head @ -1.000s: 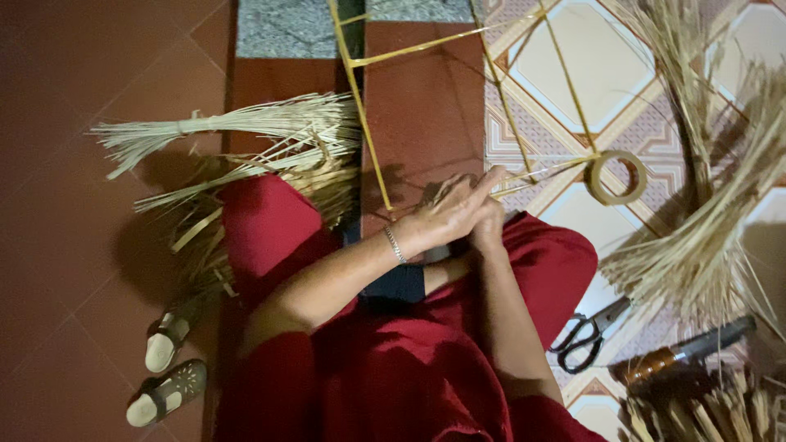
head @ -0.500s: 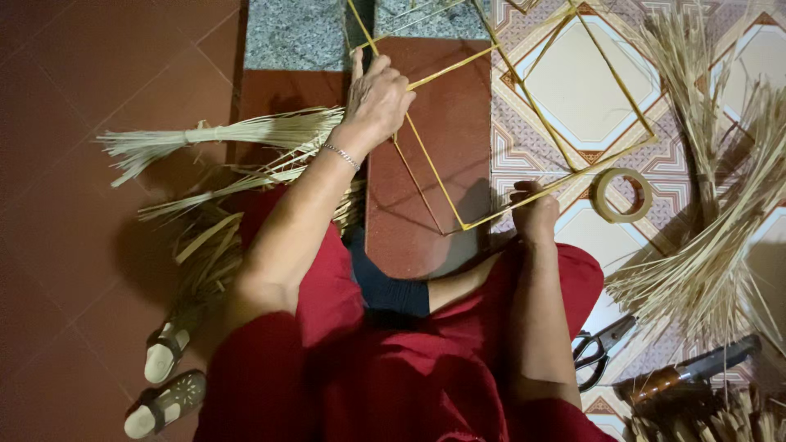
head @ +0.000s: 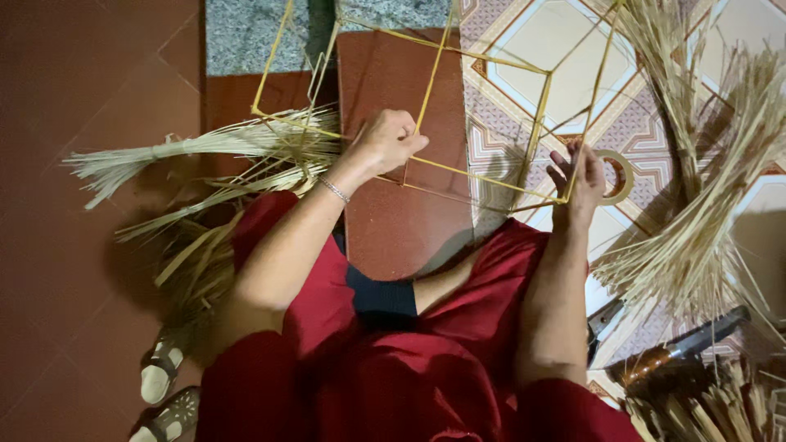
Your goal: The person sits on the floor and weaves thin dried palm leaves into a rectangular frame. They interlace the leaves through the frame's openings and secure them with adhesive tape.
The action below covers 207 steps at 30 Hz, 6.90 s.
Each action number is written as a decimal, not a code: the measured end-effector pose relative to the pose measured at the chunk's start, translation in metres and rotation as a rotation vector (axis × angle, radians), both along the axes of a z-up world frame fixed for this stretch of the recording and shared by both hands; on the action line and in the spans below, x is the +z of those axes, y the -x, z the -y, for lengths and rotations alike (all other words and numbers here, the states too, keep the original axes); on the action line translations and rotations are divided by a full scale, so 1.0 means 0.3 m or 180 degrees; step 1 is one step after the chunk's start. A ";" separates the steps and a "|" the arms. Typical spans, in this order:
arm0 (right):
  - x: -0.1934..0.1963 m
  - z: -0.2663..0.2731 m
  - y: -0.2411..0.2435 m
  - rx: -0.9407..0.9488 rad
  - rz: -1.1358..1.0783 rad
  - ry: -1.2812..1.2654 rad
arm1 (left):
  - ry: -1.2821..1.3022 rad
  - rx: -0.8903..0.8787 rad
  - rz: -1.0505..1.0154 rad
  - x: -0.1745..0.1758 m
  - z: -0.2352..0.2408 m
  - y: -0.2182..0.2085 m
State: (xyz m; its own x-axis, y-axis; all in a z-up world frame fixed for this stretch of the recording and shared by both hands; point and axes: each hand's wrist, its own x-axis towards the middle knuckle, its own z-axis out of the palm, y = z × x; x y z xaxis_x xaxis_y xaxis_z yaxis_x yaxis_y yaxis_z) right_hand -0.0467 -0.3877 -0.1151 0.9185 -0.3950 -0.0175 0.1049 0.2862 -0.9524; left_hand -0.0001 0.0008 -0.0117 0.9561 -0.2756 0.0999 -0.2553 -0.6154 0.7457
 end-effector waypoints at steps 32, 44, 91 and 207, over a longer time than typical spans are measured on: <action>0.216 -0.267 0.127 -0.1297 0.1325 0.2250 | 0.0235 -0.0657 0.1605 0.068 0.094 0.127; 0.448 -0.574 0.099 -0.0090 0.1381 0.4793 | -0.0110 -0.0803 0.1638 0.083 0.132 0.139; 0.229 -0.345 0.043 -0.1427 0.1047 0.2867 | -0.0873 -0.0847 0.1108 0.111 0.044 0.174; 0.456 -0.616 0.422 0.0497 0.1678 0.4358 | -0.0368 -0.0595 0.2050 0.115 -0.069 0.199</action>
State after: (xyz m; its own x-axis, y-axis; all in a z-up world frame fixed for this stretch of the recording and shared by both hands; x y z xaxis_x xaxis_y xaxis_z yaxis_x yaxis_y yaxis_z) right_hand -0.1732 -0.2029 0.0216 0.7341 0.2733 0.6216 0.5707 -0.7444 -0.3467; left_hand -0.0599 0.0215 0.0229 0.6510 -0.4736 0.5932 -0.7362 -0.5843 0.3414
